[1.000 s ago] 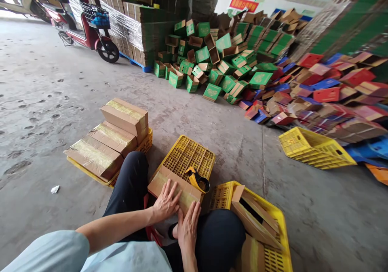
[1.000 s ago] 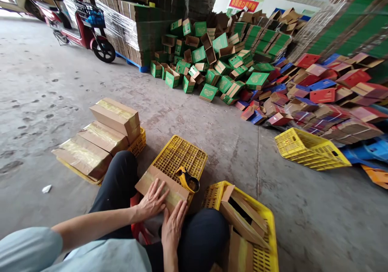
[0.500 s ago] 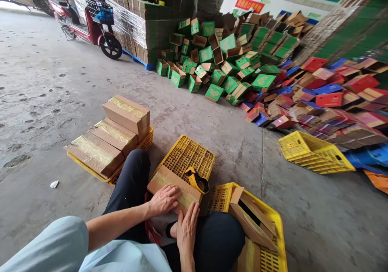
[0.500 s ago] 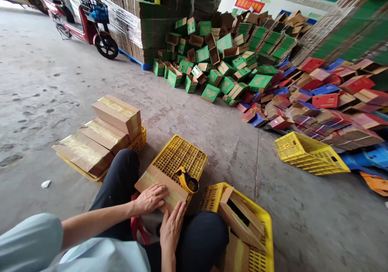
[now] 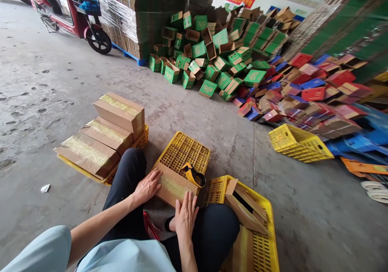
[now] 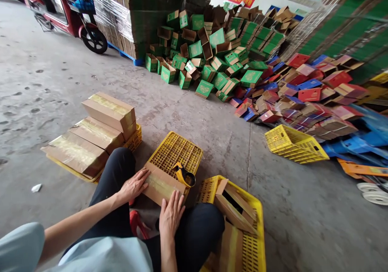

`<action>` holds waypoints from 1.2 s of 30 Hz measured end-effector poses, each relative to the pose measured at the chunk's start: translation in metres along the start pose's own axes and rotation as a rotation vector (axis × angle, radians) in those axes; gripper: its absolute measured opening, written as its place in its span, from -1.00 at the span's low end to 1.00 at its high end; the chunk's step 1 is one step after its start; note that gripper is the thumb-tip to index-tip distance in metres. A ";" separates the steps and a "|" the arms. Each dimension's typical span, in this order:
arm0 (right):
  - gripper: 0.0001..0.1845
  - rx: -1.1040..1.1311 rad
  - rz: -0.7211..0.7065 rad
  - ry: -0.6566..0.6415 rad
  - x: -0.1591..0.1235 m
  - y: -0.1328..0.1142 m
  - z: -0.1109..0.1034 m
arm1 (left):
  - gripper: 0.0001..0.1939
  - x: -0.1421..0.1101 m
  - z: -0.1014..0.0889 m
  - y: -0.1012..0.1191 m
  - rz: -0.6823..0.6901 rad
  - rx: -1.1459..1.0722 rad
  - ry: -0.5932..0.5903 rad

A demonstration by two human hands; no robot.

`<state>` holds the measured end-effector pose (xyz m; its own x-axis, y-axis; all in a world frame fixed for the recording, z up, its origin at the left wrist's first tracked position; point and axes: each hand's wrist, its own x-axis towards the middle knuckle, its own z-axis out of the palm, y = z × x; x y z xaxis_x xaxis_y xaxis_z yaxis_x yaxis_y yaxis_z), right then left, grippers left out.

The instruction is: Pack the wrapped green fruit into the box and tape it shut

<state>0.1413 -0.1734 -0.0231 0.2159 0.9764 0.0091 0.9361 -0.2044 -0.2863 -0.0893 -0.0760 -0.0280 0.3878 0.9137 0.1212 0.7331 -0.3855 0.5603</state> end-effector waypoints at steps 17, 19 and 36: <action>-0.40 -0.013 -0.223 -0.101 0.031 -0.085 0.021 | -0.47 -0.005 0.020 -0.011 0.136 0.190 0.065; -0.41 -0.005 -0.234 -0.125 0.029 -0.090 0.018 | -0.47 -0.006 0.018 -0.012 0.141 0.183 0.059; -0.30 0.098 -0.142 0.359 -0.030 0.023 0.040 | -0.26 -0.026 0.034 0.026 0.116 0.227 0.036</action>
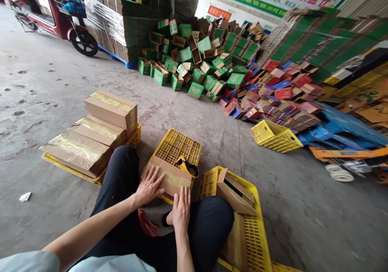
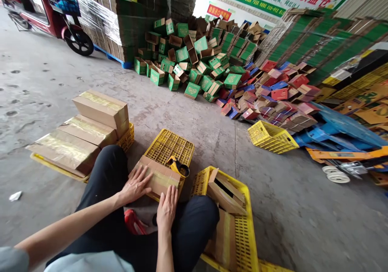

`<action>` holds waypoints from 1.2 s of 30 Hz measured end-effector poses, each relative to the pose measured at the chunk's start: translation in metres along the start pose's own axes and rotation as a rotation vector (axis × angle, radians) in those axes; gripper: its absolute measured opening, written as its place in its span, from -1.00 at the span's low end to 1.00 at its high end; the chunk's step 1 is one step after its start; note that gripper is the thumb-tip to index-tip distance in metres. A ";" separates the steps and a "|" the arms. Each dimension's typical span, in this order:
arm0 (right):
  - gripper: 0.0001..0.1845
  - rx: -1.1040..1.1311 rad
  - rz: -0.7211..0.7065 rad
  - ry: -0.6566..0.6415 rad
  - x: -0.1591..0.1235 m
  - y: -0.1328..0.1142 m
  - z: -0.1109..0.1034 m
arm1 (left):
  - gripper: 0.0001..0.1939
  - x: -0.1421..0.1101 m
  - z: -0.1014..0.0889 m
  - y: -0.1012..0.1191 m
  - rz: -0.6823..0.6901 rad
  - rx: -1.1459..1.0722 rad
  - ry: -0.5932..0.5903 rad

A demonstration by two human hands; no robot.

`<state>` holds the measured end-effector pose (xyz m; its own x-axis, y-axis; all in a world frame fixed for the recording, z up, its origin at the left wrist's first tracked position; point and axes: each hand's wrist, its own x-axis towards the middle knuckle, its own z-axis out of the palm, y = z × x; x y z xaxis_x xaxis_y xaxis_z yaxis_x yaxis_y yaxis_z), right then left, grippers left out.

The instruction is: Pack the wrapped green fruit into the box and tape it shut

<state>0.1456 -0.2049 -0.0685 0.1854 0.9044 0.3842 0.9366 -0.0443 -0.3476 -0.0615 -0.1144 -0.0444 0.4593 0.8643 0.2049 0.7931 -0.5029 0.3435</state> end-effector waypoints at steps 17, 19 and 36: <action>-0.20 -0.157 0.149 -0.192 0.005 -0.026 -0.012 | -0.23 -0.019 -0.020 -0.015 -0.033 -0.047 -0.067; -0.20 -0.168 0.145 -0.150 0.006 -0.030 -0.011 | -0.31 -0.020 -0.019 -0.027 -0.068 -0.042 -0.020; -0.38 -0.091 -0.037 -0.189 0.038 -0.103 0.014 | -0.45 -0.015 0.008 -0.034 -0.086 -0.102 0.159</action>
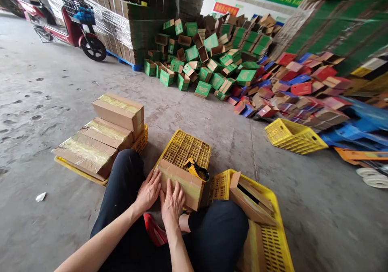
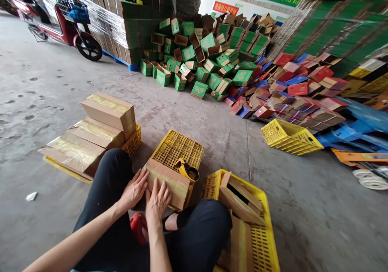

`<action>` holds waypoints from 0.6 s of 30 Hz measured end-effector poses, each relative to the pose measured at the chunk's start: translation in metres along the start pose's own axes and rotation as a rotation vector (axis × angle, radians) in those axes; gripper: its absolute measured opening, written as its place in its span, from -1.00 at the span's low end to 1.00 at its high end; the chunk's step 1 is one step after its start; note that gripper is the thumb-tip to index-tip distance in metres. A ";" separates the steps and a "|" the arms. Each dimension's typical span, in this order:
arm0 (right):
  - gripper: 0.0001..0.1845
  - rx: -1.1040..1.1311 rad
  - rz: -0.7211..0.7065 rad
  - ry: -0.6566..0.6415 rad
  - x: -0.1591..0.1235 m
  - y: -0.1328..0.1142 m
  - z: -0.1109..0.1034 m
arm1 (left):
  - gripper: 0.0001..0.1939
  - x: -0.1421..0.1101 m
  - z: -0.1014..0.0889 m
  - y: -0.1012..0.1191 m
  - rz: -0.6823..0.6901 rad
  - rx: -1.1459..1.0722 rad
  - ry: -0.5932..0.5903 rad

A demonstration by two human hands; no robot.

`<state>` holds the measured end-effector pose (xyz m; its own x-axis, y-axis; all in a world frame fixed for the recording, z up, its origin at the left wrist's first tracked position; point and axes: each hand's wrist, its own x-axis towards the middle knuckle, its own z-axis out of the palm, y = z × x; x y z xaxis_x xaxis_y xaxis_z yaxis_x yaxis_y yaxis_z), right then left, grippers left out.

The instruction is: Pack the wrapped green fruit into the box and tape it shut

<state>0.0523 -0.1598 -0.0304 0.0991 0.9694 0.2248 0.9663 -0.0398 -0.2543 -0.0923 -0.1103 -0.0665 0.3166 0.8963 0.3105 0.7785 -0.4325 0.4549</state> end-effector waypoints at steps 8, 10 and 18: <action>-0.44 0.023 -0.106 0.037 -0.019 0.013 -0.003 | -0.37 -0.004 0.002 0.002 0.018 -0.016 0.027; -0.42 0.011 -0.103 0.023 -0.020 0.018 -0.002 | -0.37 -0.004 0.002 0.003 0.034 -0.019 0.021; -0.20 0.023 0.133 0.143 -0.003 0.086 -0.004 | -0.33 -0.008 0.006 0.001 -0.013 -0.021 0.040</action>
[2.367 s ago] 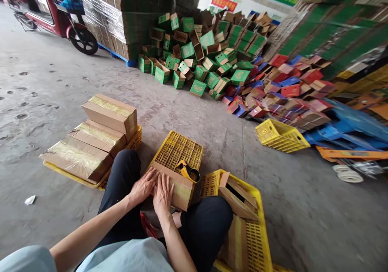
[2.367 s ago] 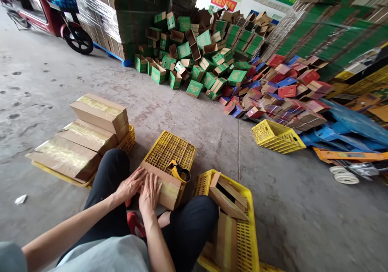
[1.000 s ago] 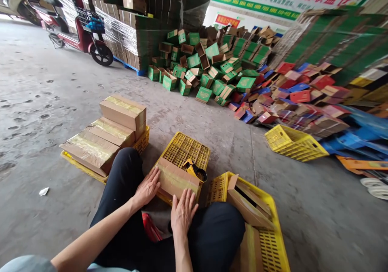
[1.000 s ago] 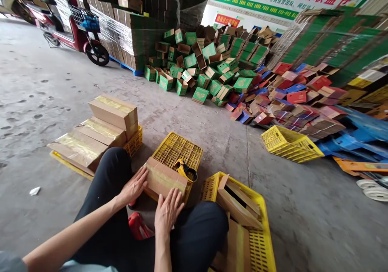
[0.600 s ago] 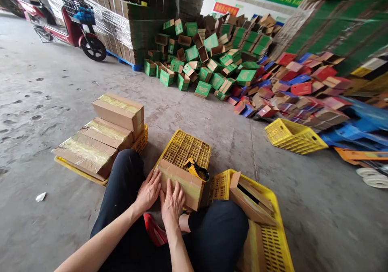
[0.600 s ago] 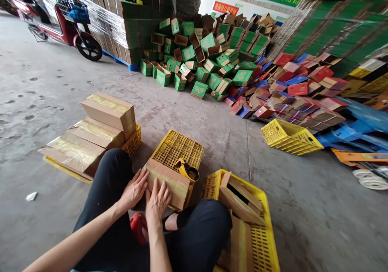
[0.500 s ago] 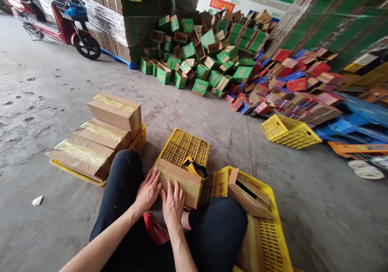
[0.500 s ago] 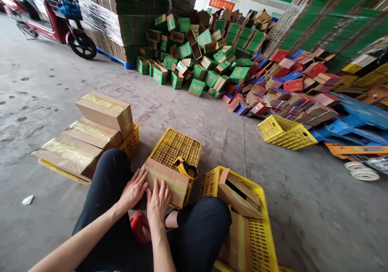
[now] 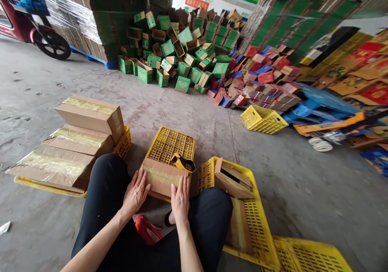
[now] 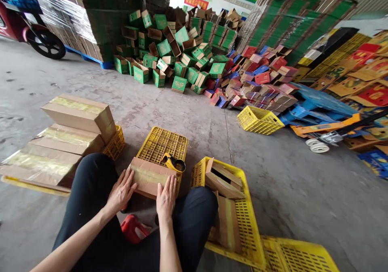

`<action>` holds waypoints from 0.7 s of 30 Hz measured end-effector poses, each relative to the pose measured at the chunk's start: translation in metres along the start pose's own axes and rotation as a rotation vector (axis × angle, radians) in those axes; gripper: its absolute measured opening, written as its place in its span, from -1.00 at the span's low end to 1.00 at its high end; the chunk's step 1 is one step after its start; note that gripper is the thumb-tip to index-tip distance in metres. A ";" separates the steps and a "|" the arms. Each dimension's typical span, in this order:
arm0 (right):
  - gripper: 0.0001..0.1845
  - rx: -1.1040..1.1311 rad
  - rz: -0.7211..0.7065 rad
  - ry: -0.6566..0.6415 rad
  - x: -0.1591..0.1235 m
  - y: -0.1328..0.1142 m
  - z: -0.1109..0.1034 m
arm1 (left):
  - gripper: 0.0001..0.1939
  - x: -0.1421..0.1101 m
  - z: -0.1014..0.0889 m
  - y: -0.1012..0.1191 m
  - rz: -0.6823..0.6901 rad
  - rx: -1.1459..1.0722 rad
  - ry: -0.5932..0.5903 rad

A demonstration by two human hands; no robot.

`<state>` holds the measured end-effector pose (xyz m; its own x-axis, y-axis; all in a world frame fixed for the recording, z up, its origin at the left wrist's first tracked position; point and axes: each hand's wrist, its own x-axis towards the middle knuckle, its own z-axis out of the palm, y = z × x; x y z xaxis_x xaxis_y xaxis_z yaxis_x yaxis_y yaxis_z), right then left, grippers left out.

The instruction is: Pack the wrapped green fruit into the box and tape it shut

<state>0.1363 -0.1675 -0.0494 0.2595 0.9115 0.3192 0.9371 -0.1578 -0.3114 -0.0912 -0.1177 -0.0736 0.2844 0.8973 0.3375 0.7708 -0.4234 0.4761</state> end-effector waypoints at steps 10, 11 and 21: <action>-0.14 0.325 0.229 0.018 -0.004 0.036 0.005 | -0.25 0.003 0.004 -0.007 -0.062 -0.120 0.075; -0.15 0.361 0.271 0.019 -0.005 0.038 0.005 | -0.26 0.005 0.004 -0.007 -0.080 -0.147 0.075; -0.22 0.576 0.227 -0.033 -0.010 0.016 -0.058 | -0.20 0.023 -0.019 0.001 -0.466 -0.471 -0.073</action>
<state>0.1622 -0.2011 -0.0057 0.4220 0.8917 0.1636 0.5805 -0.1272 -0.8043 -0.0947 -0.0999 -0.0498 0.0321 0.9988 -0.0378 0.4959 0.0169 0.8682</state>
